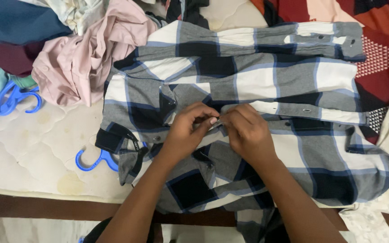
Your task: The person folds a light-colored shirt, places it on a blue hanger, and buttons it. They then repeat the process with a plaid shirt, folding, hanging, and buttoning it on the bed.
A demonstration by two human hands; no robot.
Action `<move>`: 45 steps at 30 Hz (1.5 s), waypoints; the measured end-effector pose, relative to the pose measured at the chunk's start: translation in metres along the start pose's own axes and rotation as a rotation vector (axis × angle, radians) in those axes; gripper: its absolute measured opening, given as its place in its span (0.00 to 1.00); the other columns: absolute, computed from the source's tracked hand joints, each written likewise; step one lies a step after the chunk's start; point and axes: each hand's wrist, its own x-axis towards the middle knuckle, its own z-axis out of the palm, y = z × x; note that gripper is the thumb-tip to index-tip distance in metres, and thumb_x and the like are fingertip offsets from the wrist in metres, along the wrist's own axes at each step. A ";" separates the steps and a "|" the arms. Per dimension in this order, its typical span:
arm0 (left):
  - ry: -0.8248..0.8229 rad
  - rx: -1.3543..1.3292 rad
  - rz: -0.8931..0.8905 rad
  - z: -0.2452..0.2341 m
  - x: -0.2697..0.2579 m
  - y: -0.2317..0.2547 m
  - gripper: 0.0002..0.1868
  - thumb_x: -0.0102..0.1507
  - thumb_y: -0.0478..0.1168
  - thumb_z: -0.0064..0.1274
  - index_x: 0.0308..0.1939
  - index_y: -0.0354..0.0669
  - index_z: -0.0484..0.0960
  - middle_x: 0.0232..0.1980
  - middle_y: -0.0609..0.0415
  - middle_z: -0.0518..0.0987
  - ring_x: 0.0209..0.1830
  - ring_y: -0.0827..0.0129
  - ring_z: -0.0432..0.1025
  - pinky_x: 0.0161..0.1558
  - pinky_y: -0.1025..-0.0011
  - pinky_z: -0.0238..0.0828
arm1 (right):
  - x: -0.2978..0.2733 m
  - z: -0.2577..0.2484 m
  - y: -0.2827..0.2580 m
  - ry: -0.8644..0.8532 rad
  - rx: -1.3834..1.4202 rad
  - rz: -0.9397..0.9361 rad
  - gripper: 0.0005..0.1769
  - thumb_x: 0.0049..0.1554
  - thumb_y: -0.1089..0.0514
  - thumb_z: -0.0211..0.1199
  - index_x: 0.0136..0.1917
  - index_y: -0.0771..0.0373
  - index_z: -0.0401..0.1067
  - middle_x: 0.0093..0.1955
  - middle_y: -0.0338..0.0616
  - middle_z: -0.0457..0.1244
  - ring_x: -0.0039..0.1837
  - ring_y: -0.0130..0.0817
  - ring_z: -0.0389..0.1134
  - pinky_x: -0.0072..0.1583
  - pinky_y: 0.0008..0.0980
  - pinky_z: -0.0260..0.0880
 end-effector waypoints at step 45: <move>-0.078 0.679 0.302 0.024 0.033 0.032 0.17 0.53 0.43 0.64 0.42 0.37 0.84 0.42 0.43 0.82 0.40 0.48 0.78 0.42 0.55 0.74 | -0.053 -0.047 0.050 -0.189 -0.231 0.047 0.08 0.53 0.55 0.68 0.43 0.60 0.80 0.51 0.41 0.67 0.58 0.43 0.65 0.59 0.44 0.64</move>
